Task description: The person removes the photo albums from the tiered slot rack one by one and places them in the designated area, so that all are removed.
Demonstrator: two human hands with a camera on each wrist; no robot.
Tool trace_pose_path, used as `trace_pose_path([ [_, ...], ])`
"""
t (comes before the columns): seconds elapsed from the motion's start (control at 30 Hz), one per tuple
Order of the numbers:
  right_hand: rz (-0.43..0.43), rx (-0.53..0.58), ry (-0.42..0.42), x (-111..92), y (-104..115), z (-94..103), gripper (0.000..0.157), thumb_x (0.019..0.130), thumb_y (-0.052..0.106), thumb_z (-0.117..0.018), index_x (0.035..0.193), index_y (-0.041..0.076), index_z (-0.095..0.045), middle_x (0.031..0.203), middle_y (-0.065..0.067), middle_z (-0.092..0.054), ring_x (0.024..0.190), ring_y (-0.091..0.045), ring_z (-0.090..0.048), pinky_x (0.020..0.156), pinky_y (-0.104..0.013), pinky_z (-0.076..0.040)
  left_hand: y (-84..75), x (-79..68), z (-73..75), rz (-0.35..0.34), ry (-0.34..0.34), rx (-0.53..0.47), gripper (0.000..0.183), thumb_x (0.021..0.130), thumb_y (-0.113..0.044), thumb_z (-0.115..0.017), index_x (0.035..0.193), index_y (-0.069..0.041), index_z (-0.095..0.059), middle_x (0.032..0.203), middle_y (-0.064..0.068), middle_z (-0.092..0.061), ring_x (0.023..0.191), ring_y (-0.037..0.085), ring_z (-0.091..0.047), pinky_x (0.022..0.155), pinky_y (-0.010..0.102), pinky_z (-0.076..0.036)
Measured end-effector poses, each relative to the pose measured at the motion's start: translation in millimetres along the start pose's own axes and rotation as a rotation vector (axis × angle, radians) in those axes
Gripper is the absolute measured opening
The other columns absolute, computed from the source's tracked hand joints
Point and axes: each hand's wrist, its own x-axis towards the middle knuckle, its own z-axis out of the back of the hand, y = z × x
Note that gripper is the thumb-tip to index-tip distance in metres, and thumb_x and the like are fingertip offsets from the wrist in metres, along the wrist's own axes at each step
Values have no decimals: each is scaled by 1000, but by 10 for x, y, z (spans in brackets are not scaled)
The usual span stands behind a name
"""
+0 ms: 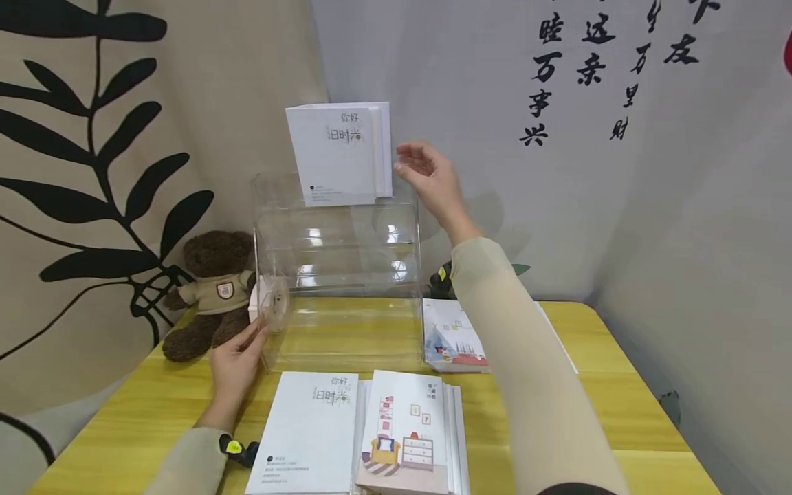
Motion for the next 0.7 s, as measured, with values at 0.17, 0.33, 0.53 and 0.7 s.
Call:
trace_pose_path([
  [0.17, -46, -58, -35, 283, 121, -92, 42, 93, 5, -70, 133, -2, -59, 141, -13, -57, 135, -28, -49, 111, -30, -39, 43, 5, 4, -5, 16, 2, 27, 85, -16, -83, 112, -14, -79, 93, 9, -76, 71, -10, -66, 63, 7, -50],
  [0.33, -143, -130, -30, 614, 17, -155, 54, 93, 15, -74, 143, 14, -55, 147, 1, -53, 136, -17, -47, 110, -24, -38, 48, -4, 5, 0, 13, -10, 27, 85, -16, -83, 111, -14, -79, 93, 9, -76, 72, -9, -66, 63, 8, -51],
  [0.53, -230, -124, 33, 800, 168, -316, 63, 91, 15, -76, 148, 21, -50, 136, -8, -59, 119, -20, -57, 100, -37, -48, 69, 10, 9, -21, 24, -22, 27, 87, -17, -82, 113, -13, -78, 96, 12, -76, 74, -9, -67, 62, 11, -53],
  [0.7, -270, -133, 37, 946, 66, -372, 57, 87, 17, -81, 140, 23, -58, 124, -5, -64, 103, -17, -61, 92, -40, -52, 64, 15, -27, -33, 11, -37, 26, 86, -13, -82, 112, -13, -79, 94, 14, -76, 73, -10, -66, 61, 10, -52],
])
